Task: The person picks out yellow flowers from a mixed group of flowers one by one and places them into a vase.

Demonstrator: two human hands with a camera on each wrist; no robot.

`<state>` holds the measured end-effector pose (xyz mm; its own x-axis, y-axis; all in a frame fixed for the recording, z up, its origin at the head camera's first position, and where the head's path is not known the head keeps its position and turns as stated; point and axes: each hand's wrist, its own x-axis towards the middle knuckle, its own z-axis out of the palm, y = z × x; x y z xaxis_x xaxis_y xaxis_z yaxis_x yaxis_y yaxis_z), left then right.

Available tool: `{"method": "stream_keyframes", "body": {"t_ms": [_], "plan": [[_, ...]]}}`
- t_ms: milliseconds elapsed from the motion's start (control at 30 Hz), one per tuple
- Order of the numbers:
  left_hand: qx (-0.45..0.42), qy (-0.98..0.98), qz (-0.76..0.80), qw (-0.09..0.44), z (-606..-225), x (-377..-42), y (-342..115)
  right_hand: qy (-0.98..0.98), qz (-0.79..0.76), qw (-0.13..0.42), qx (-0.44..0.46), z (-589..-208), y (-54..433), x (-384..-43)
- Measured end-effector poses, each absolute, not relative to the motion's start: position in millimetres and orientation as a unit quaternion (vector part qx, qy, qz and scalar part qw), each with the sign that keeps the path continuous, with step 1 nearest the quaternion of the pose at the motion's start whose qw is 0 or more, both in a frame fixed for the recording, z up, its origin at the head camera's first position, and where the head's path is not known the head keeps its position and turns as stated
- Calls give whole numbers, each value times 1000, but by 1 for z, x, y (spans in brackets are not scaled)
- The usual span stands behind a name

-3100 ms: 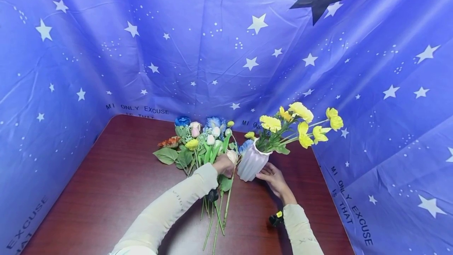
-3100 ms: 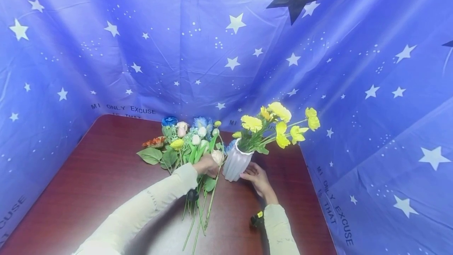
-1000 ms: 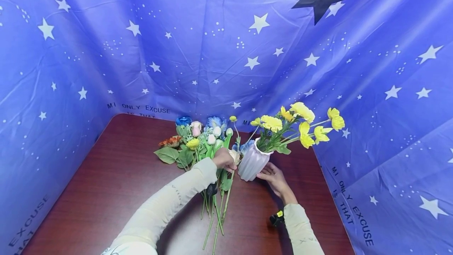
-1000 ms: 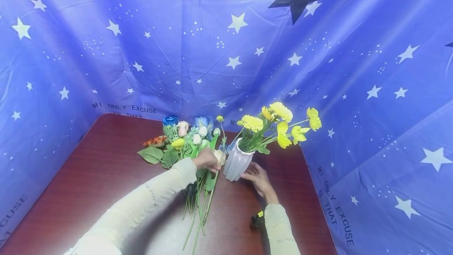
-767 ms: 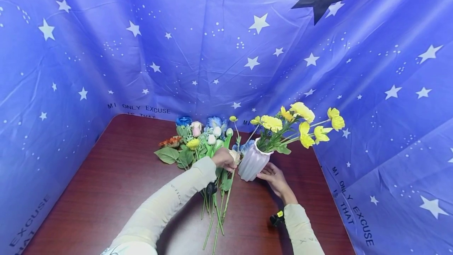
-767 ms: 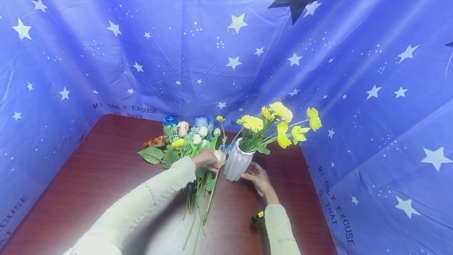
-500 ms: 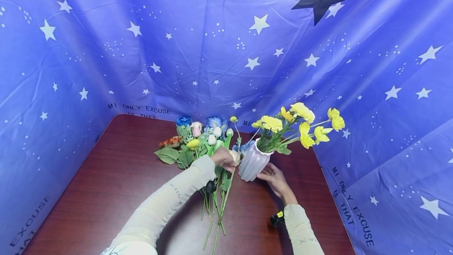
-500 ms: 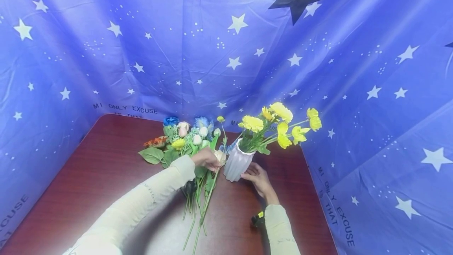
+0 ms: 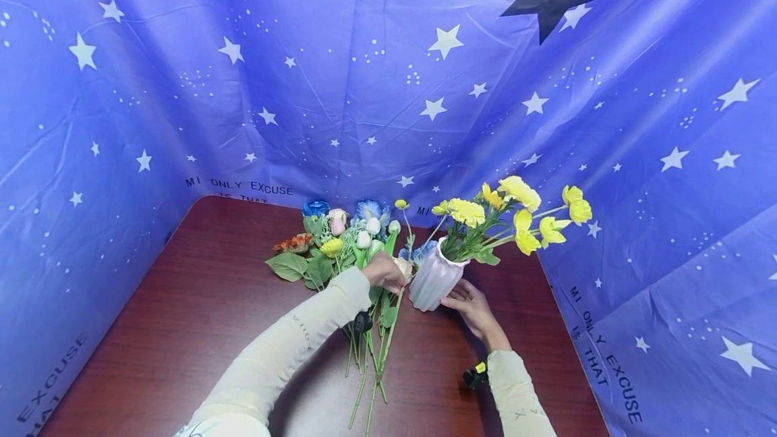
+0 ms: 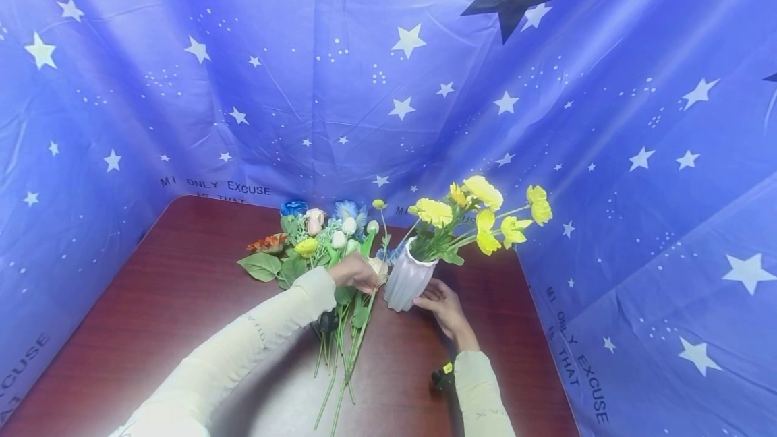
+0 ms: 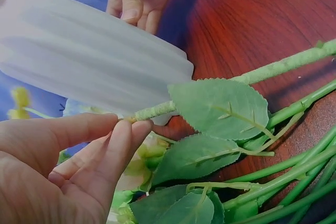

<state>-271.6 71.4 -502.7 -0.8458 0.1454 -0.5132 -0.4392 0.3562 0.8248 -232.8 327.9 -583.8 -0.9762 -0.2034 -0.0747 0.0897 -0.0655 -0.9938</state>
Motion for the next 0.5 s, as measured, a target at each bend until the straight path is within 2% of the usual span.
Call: {"method": "stream_keyframes", "body": {"t_ms": [200,500], "plan": [[-100,774,572,254,-504,-273,71,674,-732,99,-37,-582,327,-232],[-70,726,616,298,-508,-281,60,673,-731,108,-25,-581,326,-233]]}}
